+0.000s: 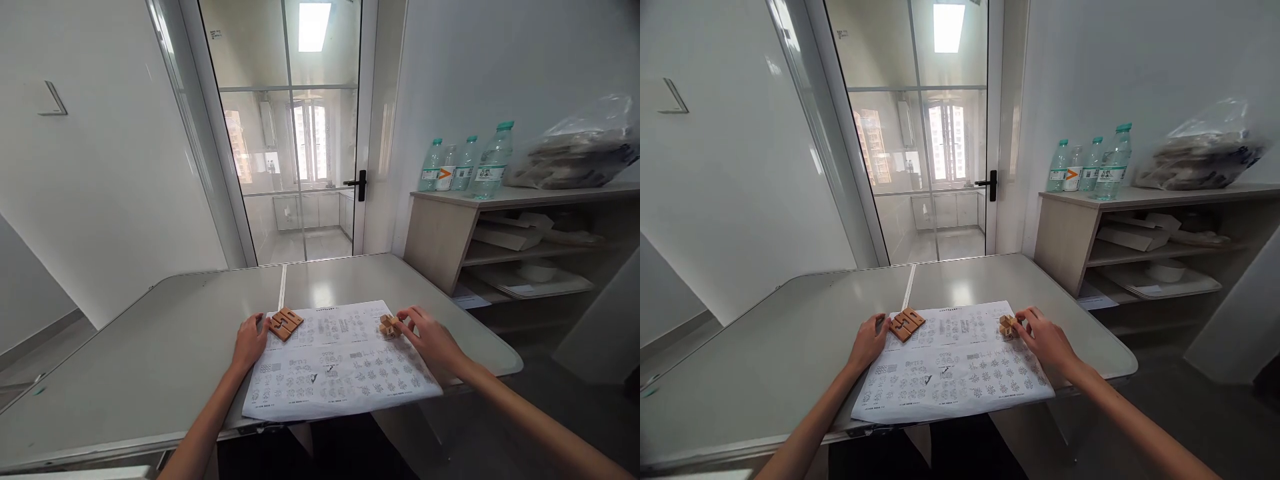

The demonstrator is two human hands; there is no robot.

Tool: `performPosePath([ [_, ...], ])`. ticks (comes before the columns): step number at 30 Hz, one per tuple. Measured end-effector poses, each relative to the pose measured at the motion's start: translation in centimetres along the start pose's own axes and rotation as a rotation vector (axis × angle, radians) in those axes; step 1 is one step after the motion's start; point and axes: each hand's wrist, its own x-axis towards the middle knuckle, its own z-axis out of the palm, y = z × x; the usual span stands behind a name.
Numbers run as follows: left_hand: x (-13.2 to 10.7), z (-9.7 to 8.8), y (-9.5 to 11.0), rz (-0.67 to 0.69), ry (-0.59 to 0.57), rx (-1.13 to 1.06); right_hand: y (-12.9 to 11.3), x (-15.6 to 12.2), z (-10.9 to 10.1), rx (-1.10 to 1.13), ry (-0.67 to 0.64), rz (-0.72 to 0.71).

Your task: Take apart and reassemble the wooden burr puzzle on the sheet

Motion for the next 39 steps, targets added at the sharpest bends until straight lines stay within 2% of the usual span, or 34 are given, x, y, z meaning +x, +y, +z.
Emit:
performPosePath([
  [7,0.0,-0.3,0.7,0.008,-0.022,-0.024,1.0,0.6,0.3,-0.014,-0.028,0.036],
  [12,1.5,-0.9,1.3,-0.039,-0.031,-0.068,1.6,3.0,0.0,0.093,-0.21,0.005],
  [14,2.4,-1.1,2.0,-0.043,-0.018,-0.096,1.3,4.2,0.0,0.125,-0.232,0.001],
  [17,3.3,-0.9,4.2,-0.005,-0.024,-0.151,-0.1,5.9,0.5,0.228,-0.235,0.016],
  [19,3.5,-0.1,6.3,0.051,-0.061,-0.213,-1.6,7.0,1.0,0.347,-0.207,0.039],
  [22,3.0,1.9,9.9,0.141,-0.213,-0.33,-3.9,8.5,2.0,0.485,-0.211,0.076],
  [25,2.5,4.1,13.2,0.164,-0.378,-0.47,-5.8,9.9,3.1,0.584,-0.252,0.104],
  [29,2.5,6.5,15.9,0.074,-0.559,-0.679,-7.1,11.5,4.7,0.625,-0.239,0.062],
  [31,2.7,7.4,16.3,-0.108,-0.744,-0.994,-7.5,11.9,5.7,0.611,-0.221,0.01],
  [33,2.8,8.0,16.4,-0.21,-0.86,-1.199,-7.7,12.1,6.6,0.594,-0.21,-0.041],
  [35,2.9,8.5,16.2,-0.254,-0.851,-1.295,-7.8,12.1,7.4,0.579,-0.203,-0.089],
  [39,2.6,9.1,15.7,-0.304,-0.718,-1.313,-7.8,12.1,8.7,0.523,-0.211,-0.178],
])
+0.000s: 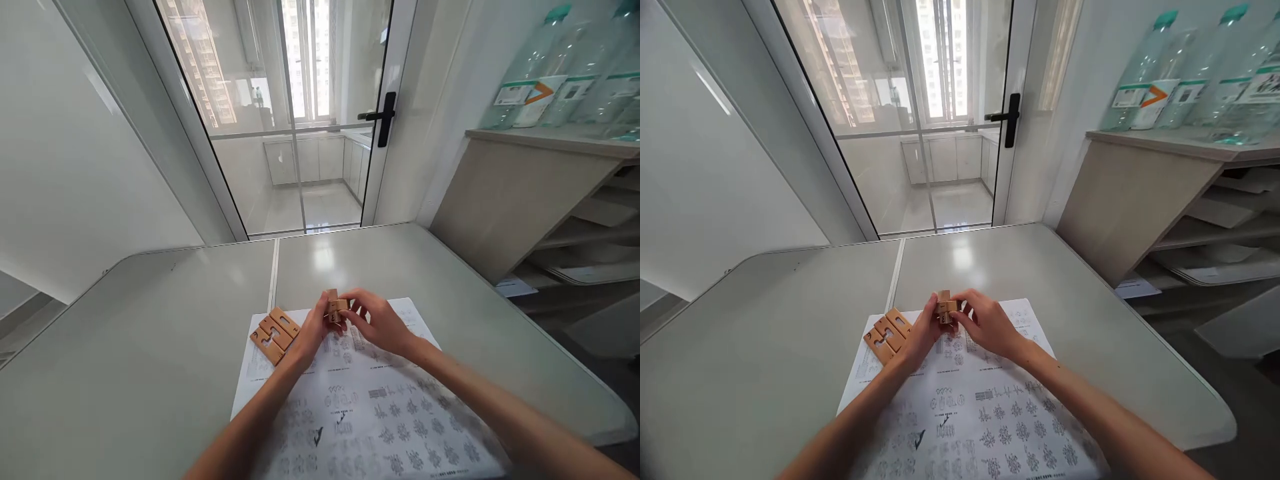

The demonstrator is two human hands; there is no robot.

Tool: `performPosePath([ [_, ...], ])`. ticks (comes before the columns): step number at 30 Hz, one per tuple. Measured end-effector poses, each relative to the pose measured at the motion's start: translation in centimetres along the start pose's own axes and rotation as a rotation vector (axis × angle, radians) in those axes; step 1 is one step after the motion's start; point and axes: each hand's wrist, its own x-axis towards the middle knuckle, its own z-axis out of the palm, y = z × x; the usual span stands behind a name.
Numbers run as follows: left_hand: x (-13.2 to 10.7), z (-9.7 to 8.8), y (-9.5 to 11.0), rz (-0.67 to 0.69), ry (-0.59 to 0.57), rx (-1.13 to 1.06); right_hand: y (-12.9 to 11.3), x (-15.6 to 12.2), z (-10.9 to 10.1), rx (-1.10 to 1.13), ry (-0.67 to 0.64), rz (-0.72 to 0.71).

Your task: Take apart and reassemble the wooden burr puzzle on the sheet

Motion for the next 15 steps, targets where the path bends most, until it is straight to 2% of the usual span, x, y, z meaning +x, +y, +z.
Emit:
performPosePath([
  [6,0.2,-0.3,-1.0,0.021,0.11,-0.036,0.8,0.3,1.1,0.041,0.013,0.013],
  [12,-0.3,-0.1,-0.6,0.022,0.176,-0.064,1.5,0.1,2.7,0.246,0.084,0.212],
  [15,-0.4,0.1,-0.5,0.025,0.173,-0.074,1.8,0.0,2.9,0.322,0.038,0.286],
])
